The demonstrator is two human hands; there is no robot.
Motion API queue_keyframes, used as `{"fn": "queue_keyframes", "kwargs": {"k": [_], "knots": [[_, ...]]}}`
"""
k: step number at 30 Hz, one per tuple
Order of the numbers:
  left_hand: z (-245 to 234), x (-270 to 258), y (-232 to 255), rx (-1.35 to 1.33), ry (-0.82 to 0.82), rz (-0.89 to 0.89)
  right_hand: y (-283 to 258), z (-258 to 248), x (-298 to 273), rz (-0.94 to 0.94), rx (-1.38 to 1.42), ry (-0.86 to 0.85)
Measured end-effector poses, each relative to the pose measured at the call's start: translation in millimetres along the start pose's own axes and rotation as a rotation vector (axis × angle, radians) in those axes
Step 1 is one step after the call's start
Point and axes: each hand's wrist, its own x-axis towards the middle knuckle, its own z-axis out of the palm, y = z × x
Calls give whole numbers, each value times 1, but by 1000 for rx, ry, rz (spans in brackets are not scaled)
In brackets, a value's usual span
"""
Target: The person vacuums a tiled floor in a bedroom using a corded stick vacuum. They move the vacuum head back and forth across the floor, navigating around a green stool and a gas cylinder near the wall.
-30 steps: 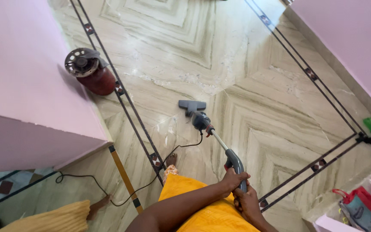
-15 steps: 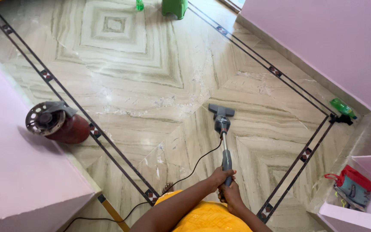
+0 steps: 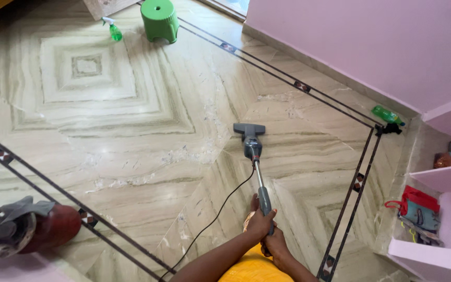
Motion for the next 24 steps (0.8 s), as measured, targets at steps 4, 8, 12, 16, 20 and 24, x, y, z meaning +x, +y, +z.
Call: {"fn": "queue_keyframes", "kwargs": {"k": [4, 8, 12, 16, 20, 24], "knots": [[7, 69, 47, 51, 148, -62, -74, -17, 64, 4, -51, -124], [25, 132, 102, 258, 295, -15, -143, -47, 100, -9, -145, -238], [38, 134, 150, -95, 252, -190, -210, -65, 110, -39, -201, -392], [35, 143, 195, -437, 314, -290, -262, -70, 121, -22, -289, -502], [24, 170, 225, -680, 365, -258, -318, -58, 135, 18, -349, -570], [9, 215, 239, -677, 421, -205, -372, -44, 169, 84, -527, -557]]}}
